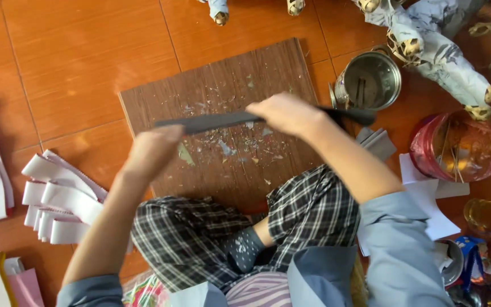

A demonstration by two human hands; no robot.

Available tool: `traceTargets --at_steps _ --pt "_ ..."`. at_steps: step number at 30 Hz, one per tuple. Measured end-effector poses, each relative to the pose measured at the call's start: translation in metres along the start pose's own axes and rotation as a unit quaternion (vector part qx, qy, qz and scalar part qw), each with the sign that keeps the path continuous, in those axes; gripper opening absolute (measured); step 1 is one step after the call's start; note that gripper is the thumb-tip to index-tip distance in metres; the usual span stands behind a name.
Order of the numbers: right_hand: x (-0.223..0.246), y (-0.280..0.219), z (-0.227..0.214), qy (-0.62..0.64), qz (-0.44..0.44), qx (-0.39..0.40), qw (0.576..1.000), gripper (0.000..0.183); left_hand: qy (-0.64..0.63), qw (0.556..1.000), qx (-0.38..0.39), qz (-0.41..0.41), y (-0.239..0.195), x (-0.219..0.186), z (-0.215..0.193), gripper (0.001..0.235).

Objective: Cutting black paper and applying it to paper animal figures with glue.

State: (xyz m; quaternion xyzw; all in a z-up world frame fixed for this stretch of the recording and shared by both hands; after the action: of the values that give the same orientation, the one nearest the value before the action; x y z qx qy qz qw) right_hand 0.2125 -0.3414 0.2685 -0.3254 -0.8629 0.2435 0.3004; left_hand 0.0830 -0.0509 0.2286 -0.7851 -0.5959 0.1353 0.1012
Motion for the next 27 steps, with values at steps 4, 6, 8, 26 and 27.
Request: traceTargets --at_steps 4,6,8,26,27 --pt "0.003 -0.019 -0.02 -0.087 0.076 0.029 0.993 0.03 0.031 0.996 -0.084 0.008 -0.023 -0.004 -0.034 0.007" --pt "-0.017 -0.016 -0.019 -0.151 -0.107 -0.43 0.883 0.037 -0.001 0.94 -0.341 0.016 -0.039 -0.017 -0.081 0.032" --pt "-0.019 -0.007 0.008 -0.136 -0.072 -0.461 0.874 0.042 -0.025 0.937 -0.349 -0.024 -0.044 -0.012 -0.053 0.037" --pt "-0.026 0.109 0.241 -0.049 0.047 -0.181 0.981 0.079 -0.629 0.639 -0.205 -0.393 -0.023 0.011 0.228 0.058" --pt "-0.016 0.111 0.244 -0.022 0.035 -0.179 0.983 0.076 -0.5 0.713 -0.186 -0.454 -0.033 0.011 0.222 0.057"
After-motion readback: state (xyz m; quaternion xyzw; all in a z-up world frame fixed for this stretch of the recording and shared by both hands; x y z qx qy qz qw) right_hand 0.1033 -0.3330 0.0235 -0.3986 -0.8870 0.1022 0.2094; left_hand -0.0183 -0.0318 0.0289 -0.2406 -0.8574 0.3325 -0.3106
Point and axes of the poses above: each hand's wrist, its own y-axis towards the middle knuckle, its own z-axis out of the palm, x = y × z, the point moved 2 cm from there along y, towards the middle knuckle, and after that the axes turned 5 degrees about x, right-handed, at the moved point
